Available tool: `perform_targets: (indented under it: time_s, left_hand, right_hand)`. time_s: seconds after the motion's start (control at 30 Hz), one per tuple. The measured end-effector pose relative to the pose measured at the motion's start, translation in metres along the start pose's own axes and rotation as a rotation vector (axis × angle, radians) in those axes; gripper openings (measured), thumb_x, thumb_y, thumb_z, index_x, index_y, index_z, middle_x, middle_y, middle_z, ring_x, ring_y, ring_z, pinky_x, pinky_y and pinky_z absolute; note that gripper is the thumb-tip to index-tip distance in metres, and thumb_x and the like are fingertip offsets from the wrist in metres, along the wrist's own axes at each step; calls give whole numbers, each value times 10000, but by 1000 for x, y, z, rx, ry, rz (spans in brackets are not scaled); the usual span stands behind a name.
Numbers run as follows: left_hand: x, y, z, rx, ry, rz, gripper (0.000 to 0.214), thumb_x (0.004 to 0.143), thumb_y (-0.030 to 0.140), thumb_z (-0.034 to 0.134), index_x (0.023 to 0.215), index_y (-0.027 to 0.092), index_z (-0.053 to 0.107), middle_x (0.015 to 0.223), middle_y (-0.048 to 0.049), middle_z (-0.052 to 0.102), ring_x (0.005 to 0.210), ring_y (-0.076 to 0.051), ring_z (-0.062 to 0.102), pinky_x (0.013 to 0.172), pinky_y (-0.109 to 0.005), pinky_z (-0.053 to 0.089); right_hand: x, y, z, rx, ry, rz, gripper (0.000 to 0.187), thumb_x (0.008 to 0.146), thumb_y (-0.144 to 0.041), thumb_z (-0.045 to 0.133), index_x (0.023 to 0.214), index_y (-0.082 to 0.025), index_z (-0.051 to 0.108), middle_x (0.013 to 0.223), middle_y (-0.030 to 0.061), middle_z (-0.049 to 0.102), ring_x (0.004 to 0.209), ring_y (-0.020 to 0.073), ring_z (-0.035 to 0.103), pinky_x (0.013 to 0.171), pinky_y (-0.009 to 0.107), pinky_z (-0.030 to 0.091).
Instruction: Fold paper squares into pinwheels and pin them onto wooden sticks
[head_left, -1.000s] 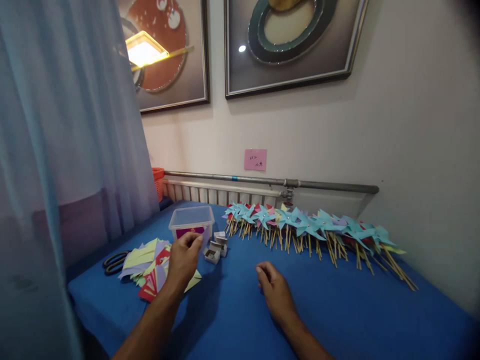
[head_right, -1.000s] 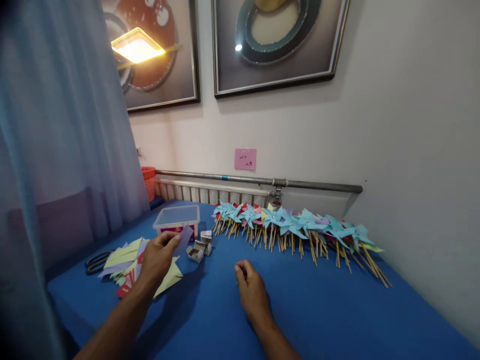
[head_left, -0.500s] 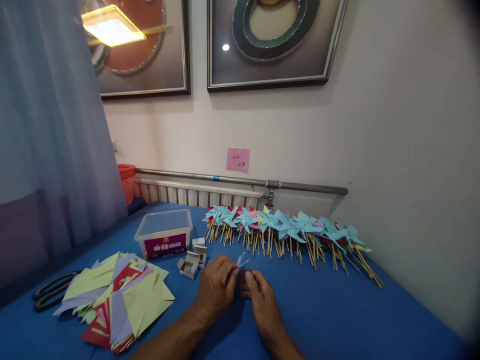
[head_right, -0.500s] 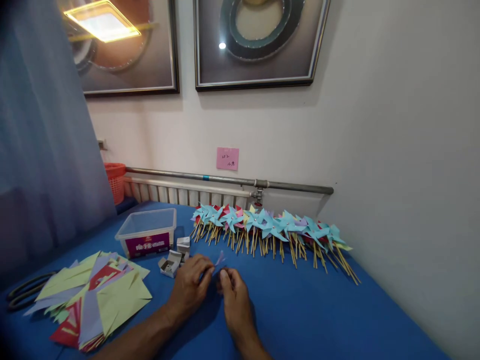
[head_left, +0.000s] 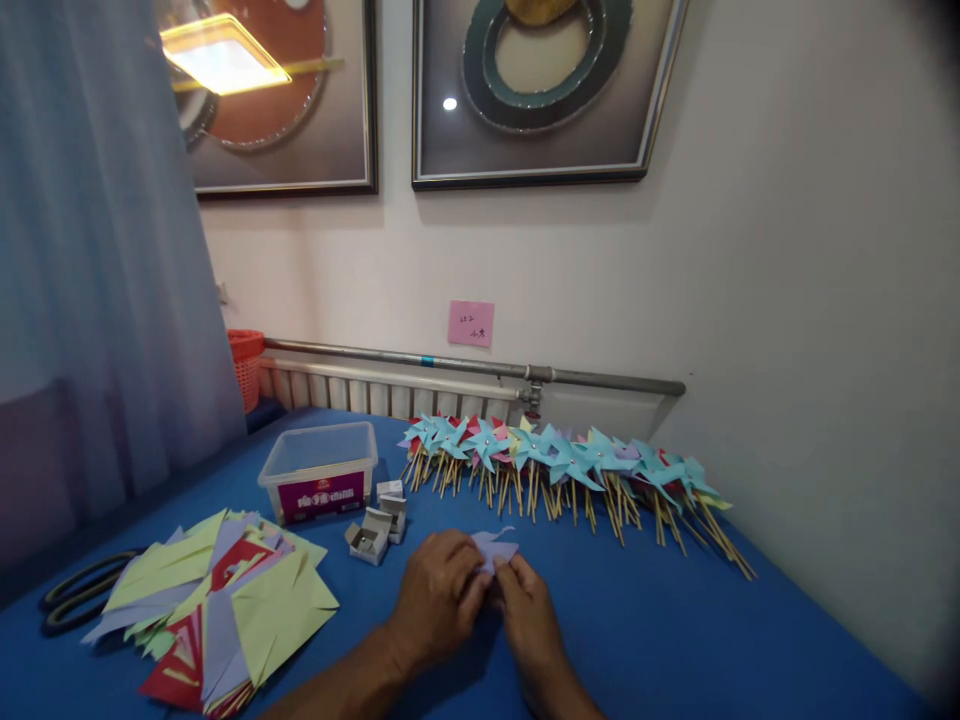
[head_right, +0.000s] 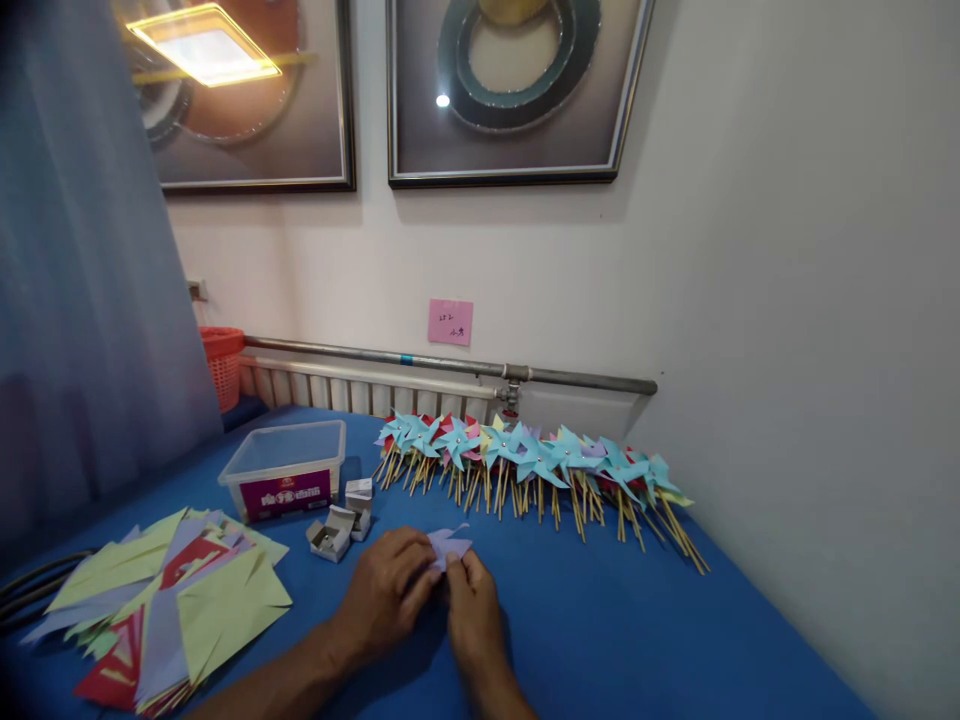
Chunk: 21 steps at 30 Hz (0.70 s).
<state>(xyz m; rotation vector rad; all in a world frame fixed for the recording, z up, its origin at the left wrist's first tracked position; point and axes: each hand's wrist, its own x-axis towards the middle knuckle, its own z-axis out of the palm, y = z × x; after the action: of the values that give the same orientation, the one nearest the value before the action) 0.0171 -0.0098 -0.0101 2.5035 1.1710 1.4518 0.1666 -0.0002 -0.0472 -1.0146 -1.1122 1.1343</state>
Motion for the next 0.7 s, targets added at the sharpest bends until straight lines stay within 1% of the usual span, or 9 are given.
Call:
perform_targets:
  time_s: [0.07, 0.17, 0.2, 0.27, 0.33, 0.4, 0.47, 0.53, 0.7]
  left_hand:
    - [5, -5, -6, -73, 42, -160, 198, 952, 249, 521, 919, 203, 710, 954, -93, 715, 914, -234, 659, 853, -372, 477]
    - [14, -18, -10, -237, 91, -527, 169, 890, 316, 593, 874, 189, 703, 876, -64, 698, 833, -219, 639, 774, -334, 458]
    - [16, -22, -10, -329, 98, -660, 181, 855, 352, 632, 835, 182, 691, 802, -45, 677, 767, -205, 618, 725, -317, 441]
    - [19, -28, -9, -575, 97, -891, 279, 776, 448, 714, 752, 179, 645, 654, 2, 600, 634, -169, 547, 636, -287, 393]
    - [21, -28, -8, -835, 77, -1029, 401, 686, 535, 793, 695, 187, 593, 579, 36, 540, 554, -135, 485, 581, -267, 351]
    - [21, -25, -8, -1015, 46, -1074, 466, 589, 542, 865, 682, 184, 582, 568, 40, 549, 523, -118, 475, 558, -256, 340]
    - [21, -22, -8, -1082, 22, -1070, 470, 512, 479, 914, 691, 171, 609, 577, 20, 596, 517, -119, 500, 552, -253, 355]
    - [21, -21, -7, -1083, 18, -1059, 441, 481, 410, 928, 686, 162, 626, 573, 3, 625, 511, -122, 517, 547, -251, 362]
    - [21, -23, -6, -1055, 65, -1047, 386, 484, 344, 914, 627, 171, 601, 512, 27, 585, 471, -99, 471, 511, -232, 313]
  right_hand:
    - [2, -4, -2, 61, -6, 35, 472, 775, -659, 725, 928, -213, 735, 822, 64, 770, 756, 259, 704, 712, 357, 569]
    - [1, -12, -2, 112, -39, 67, 453, 769, -615, 758, 973, -210, 740, 869, 68, 789, 792, 270, 724, 737, 363, 576]
    - [0, -15, -2, 125, -59, 70, 454, 773, -606, 763, 992, -210, 741, 903, 70, 796, 816, 273, 731, 755, 366, 578]
    - [-3, -19, 0, 138, -100, 70, 465, 778, -605, 772, 1017, -208, 743, 949, 74, 805, 852, 278, 740, 777, 369, 579]
    - [-5, -22, 2, 133, -119, 64, 490, 771, -622, 781, 1018, -201, 748, 949, 77, 809, 864, 286, 745, 771, 371, 580]
    - [-5, -23, 3, 113, -111, 62, 519, 746, -641, 800, 1004, -194, 754, 920, 78, 811, 853, 297, 747, 739, 370, 580]
    - [-5, -22, 3, 106, -85, 63, 535, 722, -644, 823, 1003, -193, 758, 899, 76, 812, 842, 303, 749, 715, 371, 581]
    - [-4, -23, 2, 134, -58, 67, 540, 700, -620, 856, 1019, -195, 760, 911, 78, 816, 853, 309, 751, 722, 380, 586]
    - [-7, -27, 4, 259, -63, 108, 568, 673, -533, 915, 1102, -200, 749, 1037, 104, 821, 915, 315, 762, 770, 404, 598]
